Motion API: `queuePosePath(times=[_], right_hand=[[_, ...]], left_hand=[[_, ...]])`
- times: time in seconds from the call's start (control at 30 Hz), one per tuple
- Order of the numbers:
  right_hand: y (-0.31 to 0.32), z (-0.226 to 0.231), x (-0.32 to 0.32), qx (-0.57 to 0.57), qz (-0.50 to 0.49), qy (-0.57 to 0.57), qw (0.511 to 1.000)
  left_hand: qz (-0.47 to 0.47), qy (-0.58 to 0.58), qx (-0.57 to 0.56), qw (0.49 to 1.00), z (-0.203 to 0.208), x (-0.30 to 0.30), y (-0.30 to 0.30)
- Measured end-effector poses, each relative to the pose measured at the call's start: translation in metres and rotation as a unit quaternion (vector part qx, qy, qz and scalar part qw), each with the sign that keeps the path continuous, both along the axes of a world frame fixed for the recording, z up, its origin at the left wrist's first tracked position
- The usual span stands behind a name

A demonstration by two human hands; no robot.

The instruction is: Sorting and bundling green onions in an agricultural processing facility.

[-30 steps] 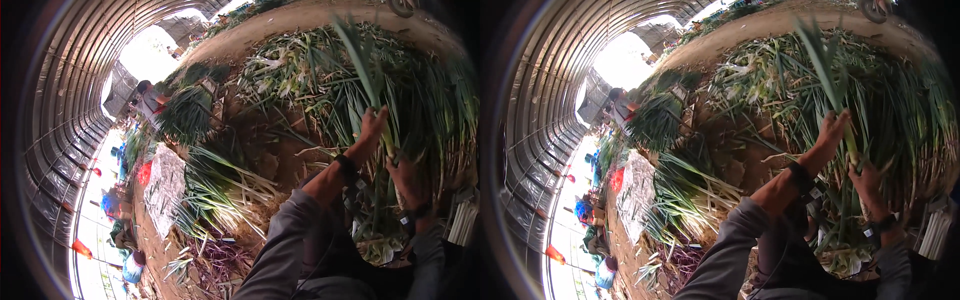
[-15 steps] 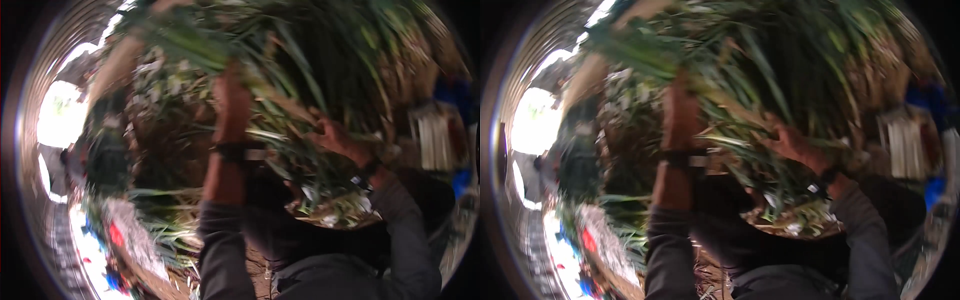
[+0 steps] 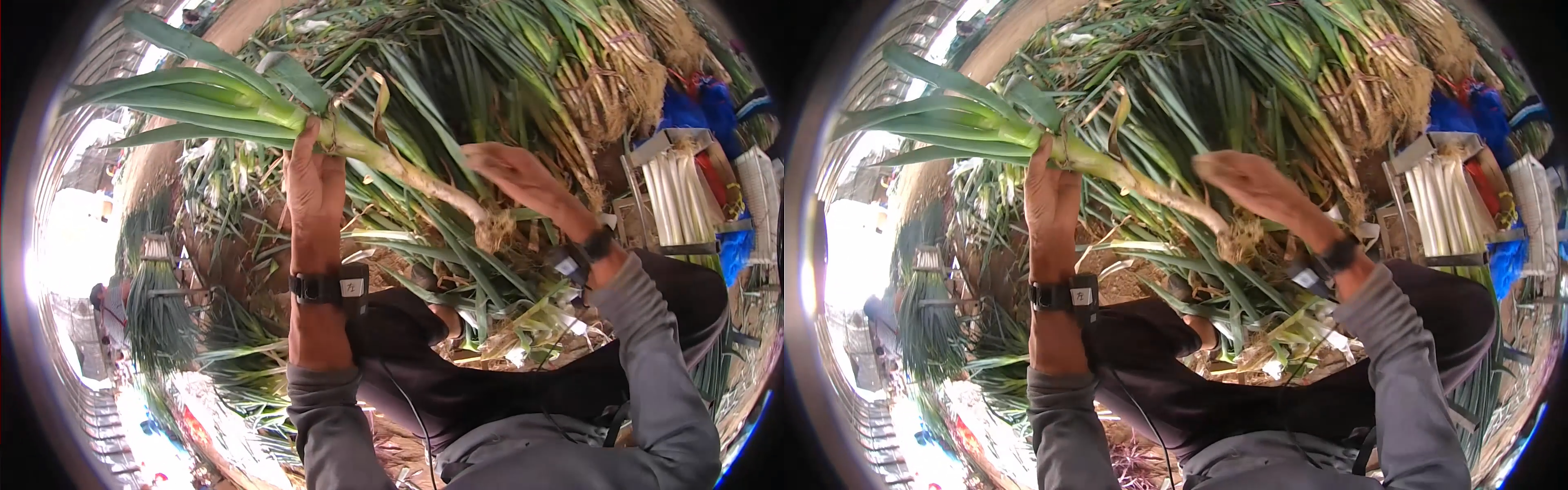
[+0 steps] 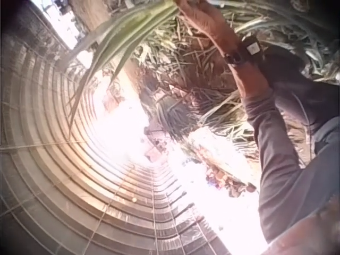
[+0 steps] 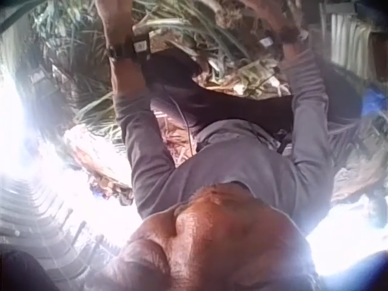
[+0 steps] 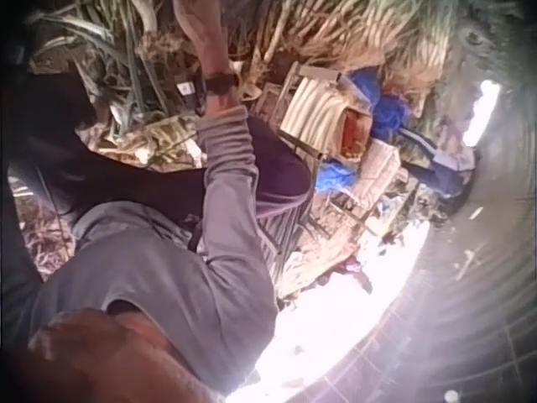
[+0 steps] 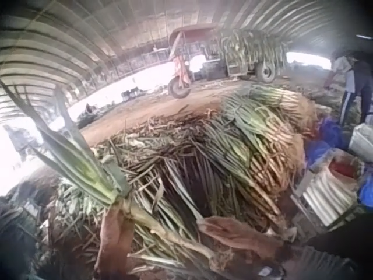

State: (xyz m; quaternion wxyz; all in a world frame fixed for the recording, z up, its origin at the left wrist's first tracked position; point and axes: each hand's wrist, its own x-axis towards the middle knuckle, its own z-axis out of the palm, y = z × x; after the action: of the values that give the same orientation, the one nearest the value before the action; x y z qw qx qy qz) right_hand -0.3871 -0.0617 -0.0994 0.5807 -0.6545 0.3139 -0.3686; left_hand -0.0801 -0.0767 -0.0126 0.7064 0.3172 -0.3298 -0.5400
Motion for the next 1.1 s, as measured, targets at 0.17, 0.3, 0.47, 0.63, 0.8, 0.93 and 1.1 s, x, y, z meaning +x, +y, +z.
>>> queuePosePath(times=[0.17, 0.3, 0.47, 0.63, 0.8, 0.93, 1.1], right_hand=[[-0.016, 0.054, 0.057, -0.003, 0.027, 0.012, 1.0], [0.009, 0.04, 0.056, 0.043, -0.043, -0.025, 0.998], [0.077, -0.079, -0.009, -0.173, 0.036, 0.281, 0.943], [0.095, -0.165, -0.073, -0.182, 0.155, 0.537, 0.809], [0.022, 0.024, 0.05, -0.029, -0.038, 0.055, 0.997], [-0.006, 0.078, 0.097, -0.112, -0.086, -0.068, 0.988], [0.046, 0.068, 0.067, 0.083, -0.128, -0.13, 0.98]], left_hand=[[-0.037, 0.051, -0.001, 0.998, 0.004, -0.037, -0.004], [-0.011, 0.038, -0.022, 0.999, 0.006, -0.03, -0.003], [-0.017, 0.035, -0.039, 0.998, 0.011, -0.014, 0.009], [0.015, 0.0, -0.042, 0.999, 0.022, -0.022, 0.008], [-0.028, 0.016, -0.009, 0.999, 0.01, -0.028, 0.023], [-0.027, 0.027, -0.019, 0.999, 0.005, -0.047, 0.017], [-0.02, 0.015, -0.07, 0.997, 0.017, -0.032, 0.02]])
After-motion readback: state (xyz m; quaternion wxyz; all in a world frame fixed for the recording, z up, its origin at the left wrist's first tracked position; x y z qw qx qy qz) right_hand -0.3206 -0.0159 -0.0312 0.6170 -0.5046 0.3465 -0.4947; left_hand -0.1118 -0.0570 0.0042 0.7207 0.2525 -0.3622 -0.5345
